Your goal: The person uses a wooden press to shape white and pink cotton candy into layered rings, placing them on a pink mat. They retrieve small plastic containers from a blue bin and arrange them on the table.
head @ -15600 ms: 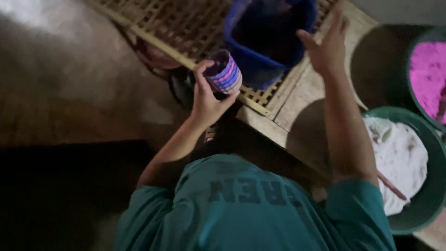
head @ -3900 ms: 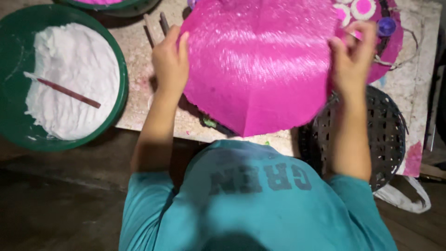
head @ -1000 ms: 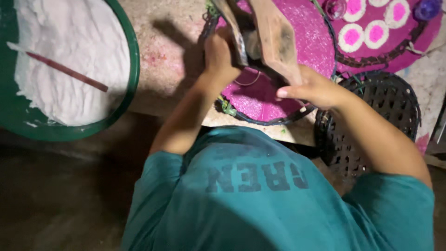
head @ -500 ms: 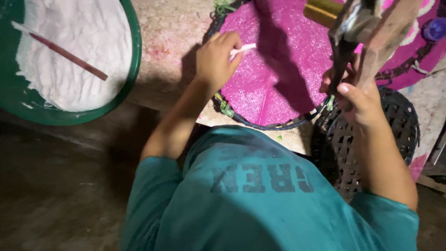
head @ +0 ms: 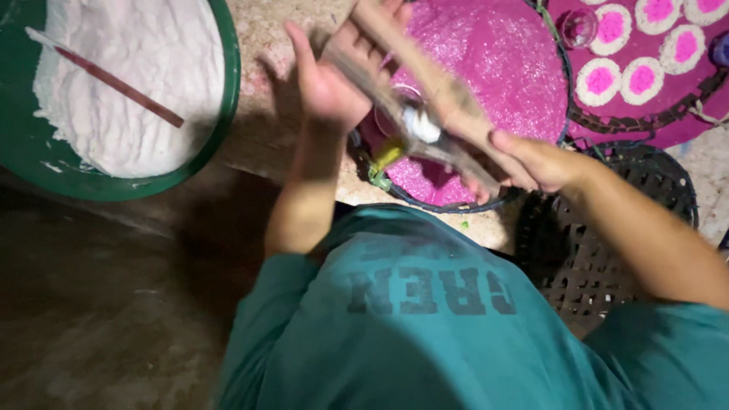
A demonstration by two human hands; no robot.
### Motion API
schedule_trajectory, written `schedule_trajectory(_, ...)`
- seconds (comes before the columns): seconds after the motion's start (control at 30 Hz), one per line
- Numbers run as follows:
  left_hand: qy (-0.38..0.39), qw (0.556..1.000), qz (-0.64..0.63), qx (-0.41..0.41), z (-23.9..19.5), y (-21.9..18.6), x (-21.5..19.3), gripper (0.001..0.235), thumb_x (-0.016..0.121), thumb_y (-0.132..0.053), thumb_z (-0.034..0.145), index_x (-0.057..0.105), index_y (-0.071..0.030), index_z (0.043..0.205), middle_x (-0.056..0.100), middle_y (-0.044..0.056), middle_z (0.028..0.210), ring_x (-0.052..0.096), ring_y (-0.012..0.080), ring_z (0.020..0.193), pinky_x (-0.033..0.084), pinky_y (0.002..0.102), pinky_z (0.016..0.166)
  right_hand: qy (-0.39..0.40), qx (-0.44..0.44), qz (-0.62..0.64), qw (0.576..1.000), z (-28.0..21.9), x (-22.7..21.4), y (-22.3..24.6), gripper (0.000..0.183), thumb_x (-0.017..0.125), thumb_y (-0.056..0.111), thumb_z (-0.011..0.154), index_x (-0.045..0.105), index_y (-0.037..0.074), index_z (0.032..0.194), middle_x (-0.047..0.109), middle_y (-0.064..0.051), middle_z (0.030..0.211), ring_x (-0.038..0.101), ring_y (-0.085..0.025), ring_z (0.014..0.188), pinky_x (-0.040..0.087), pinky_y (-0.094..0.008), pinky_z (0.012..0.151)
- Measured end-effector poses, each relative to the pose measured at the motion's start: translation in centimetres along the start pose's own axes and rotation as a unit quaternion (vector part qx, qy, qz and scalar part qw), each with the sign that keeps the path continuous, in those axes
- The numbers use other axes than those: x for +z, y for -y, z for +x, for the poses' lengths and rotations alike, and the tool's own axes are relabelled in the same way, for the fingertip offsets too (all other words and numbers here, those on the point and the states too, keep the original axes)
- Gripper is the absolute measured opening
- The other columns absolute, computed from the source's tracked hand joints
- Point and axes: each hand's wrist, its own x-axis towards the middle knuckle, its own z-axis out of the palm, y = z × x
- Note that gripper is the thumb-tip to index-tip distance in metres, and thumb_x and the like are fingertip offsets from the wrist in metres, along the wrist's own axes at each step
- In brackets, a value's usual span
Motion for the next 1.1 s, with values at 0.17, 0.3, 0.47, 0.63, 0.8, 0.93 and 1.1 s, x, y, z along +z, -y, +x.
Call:
schedule_trajectory(0.17,0.015,0.994,-0.056,0.095,2.9,2.0,-0.7,0.064,0.045,-0.069,0.103,0.056,-0.008,0.12,0.06,0.004,0.104,0.059,0.0194,0.107,0.045,0.036,0.109,-0.029,0.122,-0.163,0.979,-0.1,-0.3,6.9,0.092,0.025,0.08,0.083,0.058,0.005,0.124,0.074,-0.014,0.098,0.076,-0.027,0.091,0.06,-0.039,0.082)
schedule_trajectory(0.3,-0.062,0.982,-0.113,0.139,3.1,2.6,-2.5,0.042,0.052,-0.056,0.105,0.054,-0.014,0.103,0.055,0.0,0.094,0.056,0.0171,0.095,0.049,0.039,0.101,-0.106,0.177,-0.313,0.927,1.1,0.0,9.0,0.101,0.011,0.081,0.086,0.065,0.002,0.114,0.075,-0.016,0.09,0.075,-0.028,0.088,0.059,-0.039,0.084)
schedule_trajectory(0.47,-0.026,0.979,-0.134,0.15,2.6,0.5,-4.9,0.038,0.053,-0.053,0.102,0.054,-0.016,0.096,0.054,-0.003,0.086,0.057,0.0145,0.087,0.054,0.039,0.097,-0.173,0.12,-0.365,0.907,3.8,1.8,8.9,0.099,0.016,0.079,0.091,0.072,-0.001,0.106,0.072,-0.016,0.082,0.071,-0.029,0.078,0.058,-0.045,0.078)
schedule_trajectory(0.63,0.012,0.979,-0.125,0.161,1.9,0.2,-6.3,0.038,0.051,-0.053,0.104,0.054,-0.017,0.093,0.055,-0.004,0.082,0.059,0.0121,0.082,0.057,0.038,0.093,-0.177,0.13,-0.365,0.904,4.2,4.1,9.8,0.095,0.018,0.078,0.092,0.073,0.002,0.11,0.07,-0.016,0.076,0.07,-0.027,0.071,0.057,-0.044,0.075)
schedule_trajectory(0.8,-0.034,0.971,-0.166,0.17,1.7,3.4,-7.3,0.033,0.051,-0.048,0.105,0.053,-0.018,0.092,0.056,-0.004,0.082,0.058,0.0117,0.082,0.055,0.033,0.09,-0.188,0.163,-0.342,0.906,3.2,4.4,10.6,0.093,0.02,0.076,0.092,0.073,0.003,0.114,0.068,-0.017,0.073,0.07,-0.03,0.069,0.059,-0.047,0.075)
schedule_trajectory(0.93,-0.065,0.97,-0.156,0.175,3.0,4.4,-7.8,0.029,0.054,-0.046,0.102,0.051,-0.019,0.091,0.052,-0.005,0.08,0.054,0.012,0.079,0.052,0.032,0.086,-0.244,0.177,-0.409,0.861,2.8,3.8,10.6,0.085,0.023,0.07,0.098,0.063,0.003,0.13,0.069,-0.021,0.076,0.071,-0.033,0.074,0.056,-0.051,0.079)
schedule_trajectory(1.1,-0.089,0.975,-0.103,0.174,4.6,2.1,-7.4,0.033,0.056,-0.05,0.096,0.051,-0.019,0.085,0.047,-0.006,0.074,0.05,0.0118,0.072,0.049,0.036,0.081,-0.28,0.089,-0.442,0.848,4.1,3.6,10.3,0.079,0.029,0.064,0.107,0.061,-0.003,0.133,0.069,-0.026,0.091,0.068,-0.039,0.089,0.051,-0.055,0.088)
